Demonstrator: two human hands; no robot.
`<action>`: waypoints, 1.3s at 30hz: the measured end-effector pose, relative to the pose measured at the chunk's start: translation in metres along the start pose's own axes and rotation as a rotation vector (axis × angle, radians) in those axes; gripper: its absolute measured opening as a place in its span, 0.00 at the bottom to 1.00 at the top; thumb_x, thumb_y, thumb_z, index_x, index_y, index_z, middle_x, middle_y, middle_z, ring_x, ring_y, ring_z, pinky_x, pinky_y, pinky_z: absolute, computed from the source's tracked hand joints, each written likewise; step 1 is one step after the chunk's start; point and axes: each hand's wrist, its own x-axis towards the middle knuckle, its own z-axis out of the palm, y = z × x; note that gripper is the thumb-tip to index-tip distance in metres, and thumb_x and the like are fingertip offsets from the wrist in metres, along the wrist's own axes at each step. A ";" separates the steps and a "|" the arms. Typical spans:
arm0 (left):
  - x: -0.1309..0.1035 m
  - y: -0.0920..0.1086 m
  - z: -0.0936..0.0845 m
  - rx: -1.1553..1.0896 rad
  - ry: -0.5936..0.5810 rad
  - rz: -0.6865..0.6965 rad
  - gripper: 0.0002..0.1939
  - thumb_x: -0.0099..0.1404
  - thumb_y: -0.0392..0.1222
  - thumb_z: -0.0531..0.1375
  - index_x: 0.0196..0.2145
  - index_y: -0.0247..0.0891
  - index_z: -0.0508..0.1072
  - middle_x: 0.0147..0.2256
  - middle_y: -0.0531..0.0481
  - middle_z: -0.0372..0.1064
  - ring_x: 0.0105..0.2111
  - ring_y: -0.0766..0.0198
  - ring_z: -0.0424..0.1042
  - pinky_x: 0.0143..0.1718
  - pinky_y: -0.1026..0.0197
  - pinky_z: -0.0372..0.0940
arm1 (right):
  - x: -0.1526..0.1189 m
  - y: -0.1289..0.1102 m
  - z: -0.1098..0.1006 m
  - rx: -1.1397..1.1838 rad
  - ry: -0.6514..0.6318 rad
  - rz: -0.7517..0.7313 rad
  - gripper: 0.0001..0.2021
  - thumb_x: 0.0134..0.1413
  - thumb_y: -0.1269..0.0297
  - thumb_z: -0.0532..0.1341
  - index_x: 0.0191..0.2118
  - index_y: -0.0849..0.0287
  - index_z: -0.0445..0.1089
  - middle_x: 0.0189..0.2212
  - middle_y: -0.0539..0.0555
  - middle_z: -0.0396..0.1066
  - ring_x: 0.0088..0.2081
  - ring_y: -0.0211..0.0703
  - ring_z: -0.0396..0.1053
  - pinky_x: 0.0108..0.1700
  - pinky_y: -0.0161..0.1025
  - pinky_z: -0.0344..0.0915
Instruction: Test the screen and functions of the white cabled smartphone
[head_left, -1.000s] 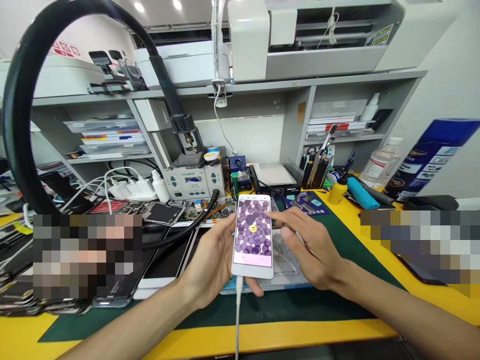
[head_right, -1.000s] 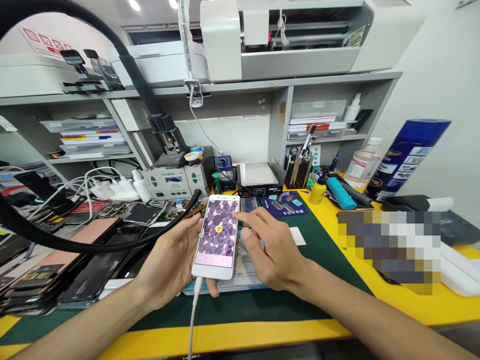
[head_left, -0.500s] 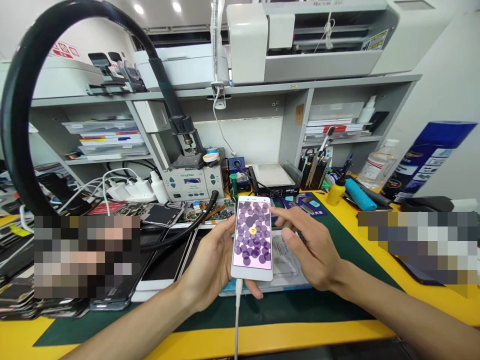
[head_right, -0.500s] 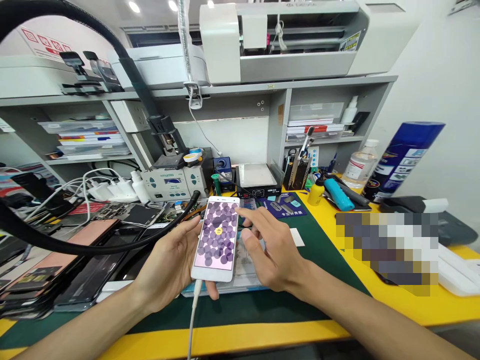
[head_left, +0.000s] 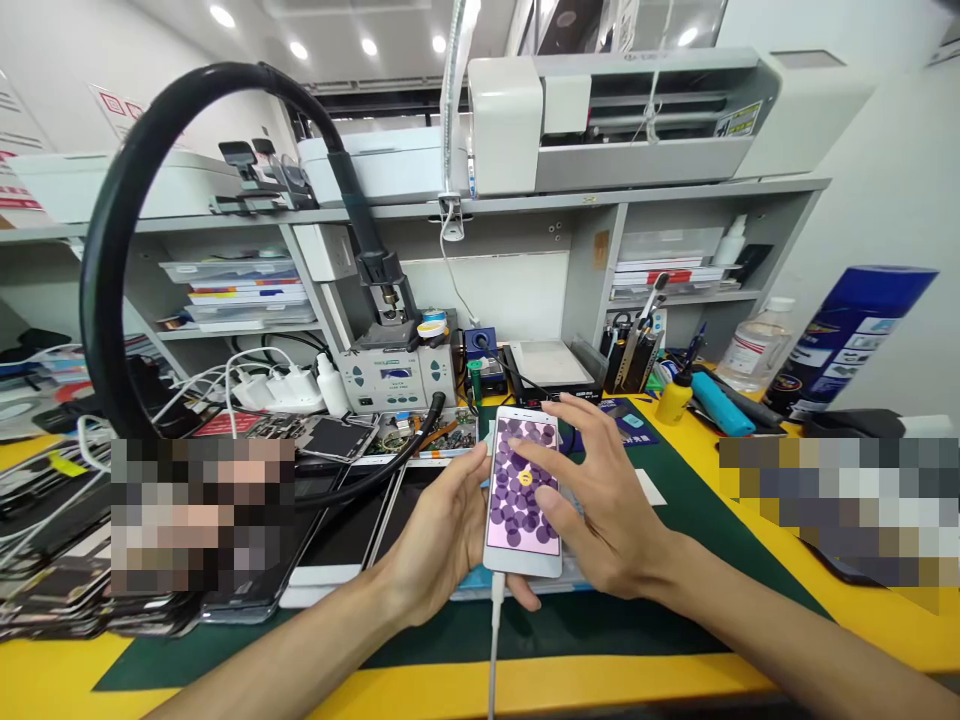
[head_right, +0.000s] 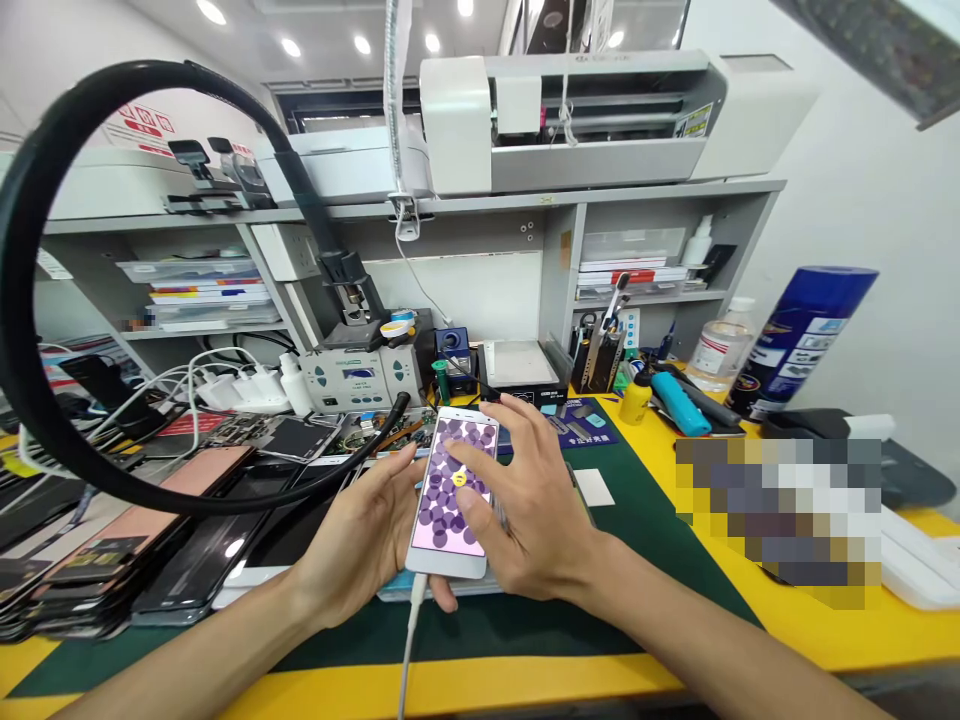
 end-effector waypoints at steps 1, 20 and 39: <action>0.000 0.000 0.000 0.000 -0.002 -0.001 0.30 0.73 0.56 0.45 0.65 0.37 0.58 0.47 0.34 0.72 0.37 0.45 0.77 0.26 0.45 0.75 | 0.001 -0.001 0.001 -0.008 -0.008 -0.002 0.20 0.60 0.61 0.55 0.57 0.56 0.68 0.63 0.62 0.51 0.66 0.64 0.46 0.64 0.65 0.48; -0.002 0.000 0.004 0.043 -0.021 0.012 0.29 0.73 0.56 0.44 0.63 0.35 0.60 0.38 0.39 0.73 0.31 0.51 0.76 0.24 0.50 0.74 | 0.006 -0.008 0.004 -0.024 -0.014 0.008 0.22 0.61 0.61 0.54 0.60 0.56 0.66 0.65 0.63 0.49 0.69 0.65 0.43 0.65 0.67 0.46; -0.003 0.005 0.003 -0.076 0.025 0.038 0.29 0.73 0.56 0.45 0.62 0.36 0.61 0.44 0.36 0.71 0.36 0.48 0.76 0.27 0.43 0.75 | -0.001 -0.002 -0.007 0.128 0.206 -0.028 0.15 0.57 0.69 0.55 0.44 0.55 0.77 0.55 0.59 0.68 0.60 0.61 0.60 0.59 0.64 0.57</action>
